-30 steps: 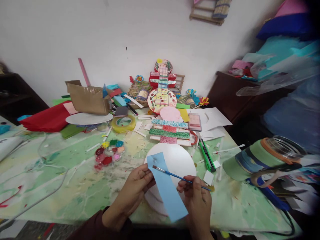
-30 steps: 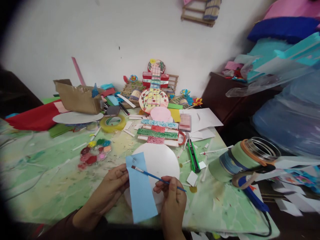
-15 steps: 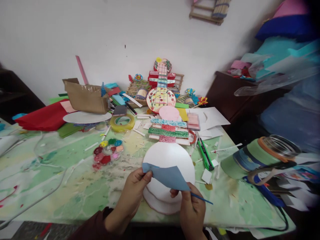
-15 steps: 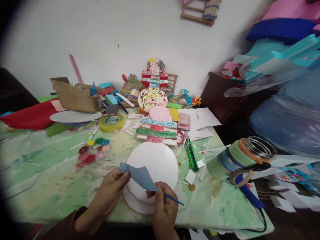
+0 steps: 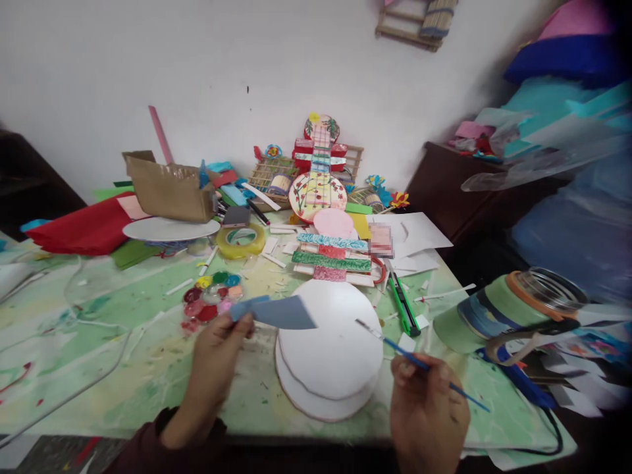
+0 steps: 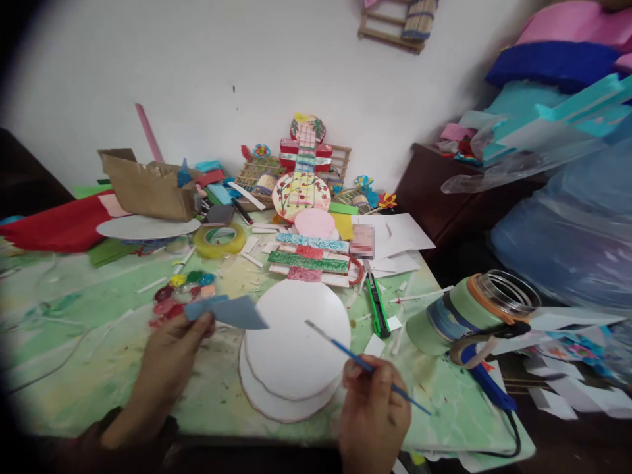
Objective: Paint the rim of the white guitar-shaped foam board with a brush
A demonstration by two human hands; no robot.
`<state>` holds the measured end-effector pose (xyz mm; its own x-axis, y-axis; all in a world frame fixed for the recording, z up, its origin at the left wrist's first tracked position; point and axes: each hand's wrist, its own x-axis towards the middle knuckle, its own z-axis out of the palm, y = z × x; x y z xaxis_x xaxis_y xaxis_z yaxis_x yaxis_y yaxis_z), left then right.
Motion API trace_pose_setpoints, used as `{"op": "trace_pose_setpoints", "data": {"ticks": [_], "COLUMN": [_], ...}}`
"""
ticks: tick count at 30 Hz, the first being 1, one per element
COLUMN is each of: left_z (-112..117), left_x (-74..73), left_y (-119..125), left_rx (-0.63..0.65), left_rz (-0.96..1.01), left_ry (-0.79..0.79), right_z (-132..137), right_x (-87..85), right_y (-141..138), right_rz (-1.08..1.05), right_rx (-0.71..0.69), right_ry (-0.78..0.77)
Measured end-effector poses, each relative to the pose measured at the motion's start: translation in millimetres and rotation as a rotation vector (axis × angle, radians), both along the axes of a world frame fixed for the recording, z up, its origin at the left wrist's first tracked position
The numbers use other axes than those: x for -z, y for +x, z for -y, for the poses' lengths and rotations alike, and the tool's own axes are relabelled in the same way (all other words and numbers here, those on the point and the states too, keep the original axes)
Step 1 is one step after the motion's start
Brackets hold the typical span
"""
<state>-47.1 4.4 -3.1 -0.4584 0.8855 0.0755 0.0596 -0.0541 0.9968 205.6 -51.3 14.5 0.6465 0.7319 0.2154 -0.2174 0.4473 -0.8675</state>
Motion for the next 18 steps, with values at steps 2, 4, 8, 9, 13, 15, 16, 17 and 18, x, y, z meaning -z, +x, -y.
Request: {"op": "trace_pose_setpoints", "data": {"ticks": [2,4,8,9,13,15,16,17,18], "left_z": [10.3,19.3,29.4,30.5,32.6,34.0,34.9,35.8,36.5], "left_x": [0.5,-0.6,-3.3,-3.5,-4.4,-5.2,-5.3,-5.1,-4.5], "left_y": [20.3,38.8,52.5,52.0,48.6,48.9,49.2,49.4,49.4], "left_rx": [0.178,0.338,0.544,0.569,0.604,0.617,0.629,0.643,0.660], "left_rz": [-0.002,0.020,0.090,0.130,0.289,0.340,0.361,0.374,0.374], "left_ry": [-0.026,-0.044,-0.074,-0.080,-0.104,-0.104,-0.093,-0.077,-0.060], "right_z": [9.1,15.7,16.8,15.7,12.0,11.1,10.7,10.3,9.8], "right_x": [4.3,11.4,24.8,27.0,31.4,32.9,33.8,34.6,35.5], "right_y": [-19.4,-34.3,-38.7,-36.8,-31.6,-32.0,-32.6,-33.3,-33.9], "right_rz": [0.085,0.193,0.313,0.329,0.377,0.384,0.375,0.357,0.331], "right_rx": [-0.135,-0.251,-0.263,-0.242,-0.214,-0.233,-0.235,-0.230,-0.222], "right_ry": [0.037,0.081,0.071,0.064,0.019,0.006,0.000,-0.007,-0.017]}}
